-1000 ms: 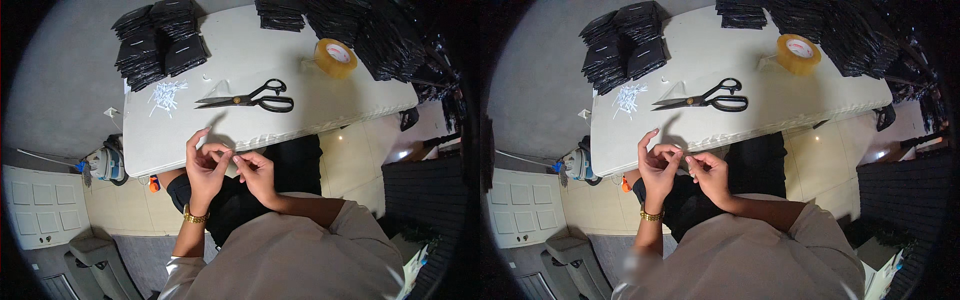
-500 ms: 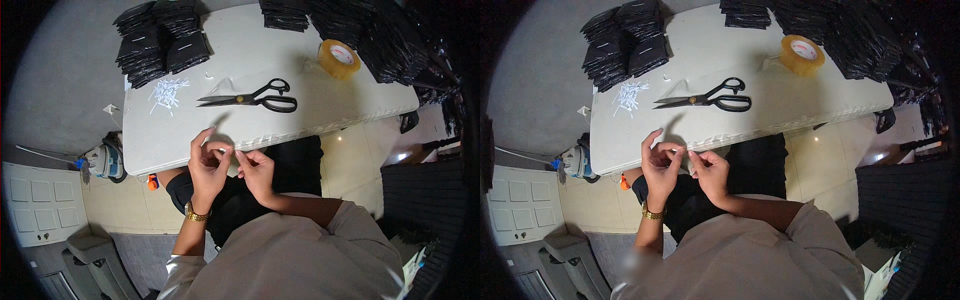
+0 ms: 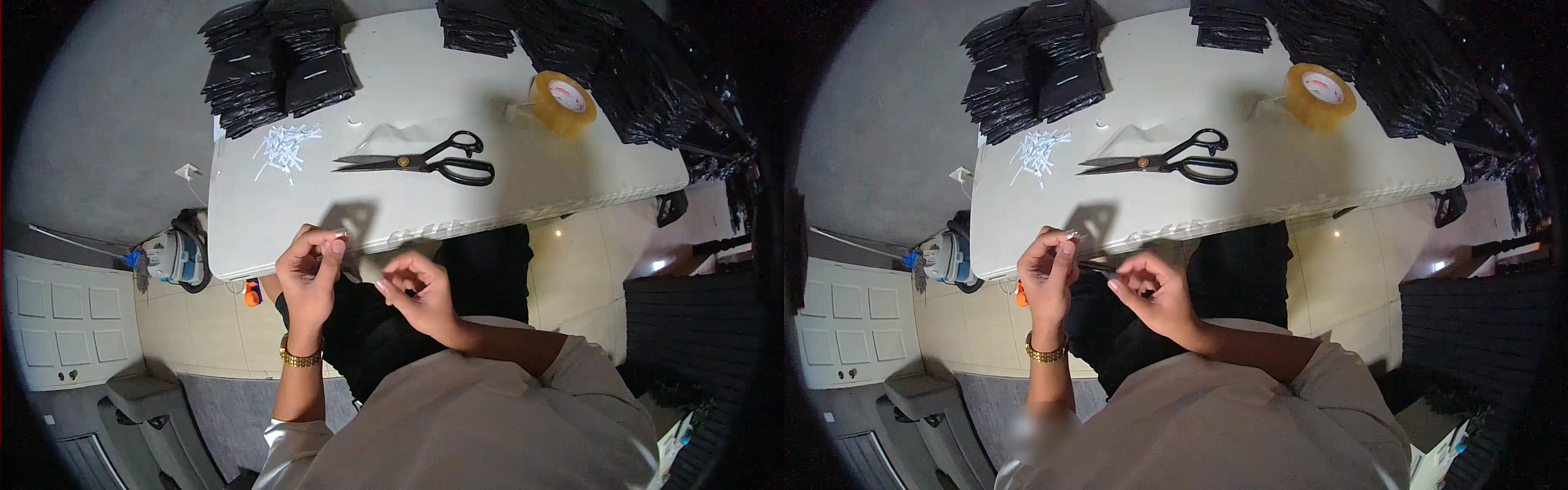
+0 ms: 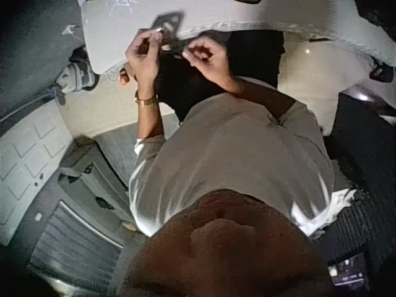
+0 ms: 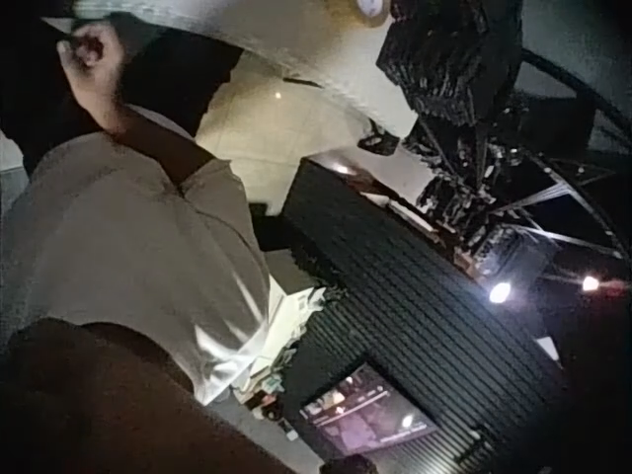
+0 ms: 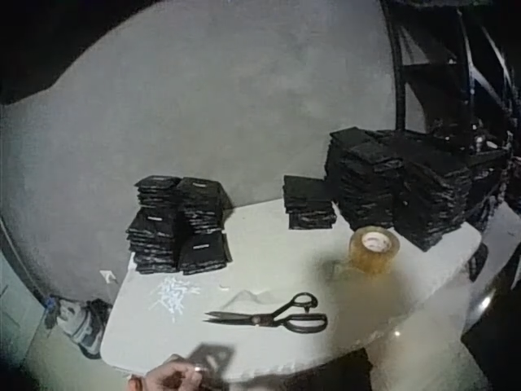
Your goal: Cutting and taping labels onto black mailing envelopes.
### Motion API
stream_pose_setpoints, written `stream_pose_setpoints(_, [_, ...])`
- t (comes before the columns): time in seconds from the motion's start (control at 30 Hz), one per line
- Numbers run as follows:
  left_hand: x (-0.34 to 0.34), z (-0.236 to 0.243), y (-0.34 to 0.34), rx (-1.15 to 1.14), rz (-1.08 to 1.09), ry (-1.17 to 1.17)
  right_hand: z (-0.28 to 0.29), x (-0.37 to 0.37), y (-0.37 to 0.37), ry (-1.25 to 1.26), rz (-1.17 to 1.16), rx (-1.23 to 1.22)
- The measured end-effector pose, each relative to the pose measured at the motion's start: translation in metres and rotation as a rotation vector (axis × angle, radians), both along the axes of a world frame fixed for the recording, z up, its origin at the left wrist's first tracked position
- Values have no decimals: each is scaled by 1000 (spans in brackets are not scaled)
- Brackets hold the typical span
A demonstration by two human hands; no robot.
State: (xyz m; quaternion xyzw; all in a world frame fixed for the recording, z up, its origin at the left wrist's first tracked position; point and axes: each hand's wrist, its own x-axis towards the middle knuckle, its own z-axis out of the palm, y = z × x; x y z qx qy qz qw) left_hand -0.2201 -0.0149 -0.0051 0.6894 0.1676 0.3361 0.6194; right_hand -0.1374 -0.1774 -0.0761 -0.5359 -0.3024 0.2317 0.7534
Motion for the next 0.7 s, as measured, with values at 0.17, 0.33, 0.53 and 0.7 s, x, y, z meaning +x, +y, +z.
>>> stream_pose_setpoints(0.17, [-5,-4,-11,-167,-50,-6,34,6,7,70,12,40])
stream_pose_setpoints(0.33, [-6,-7,-19,-220,-41,60,30,2,17,93,-63,89])
stream_pose_setpoints(0.53, [0,-14,-20,24,-31,25,23,-8,15,223,-72,26])
stream_pose_setpoints(0.7, [-2,-33,-22,149,19,3,14,-10,13,278,-87,-94])
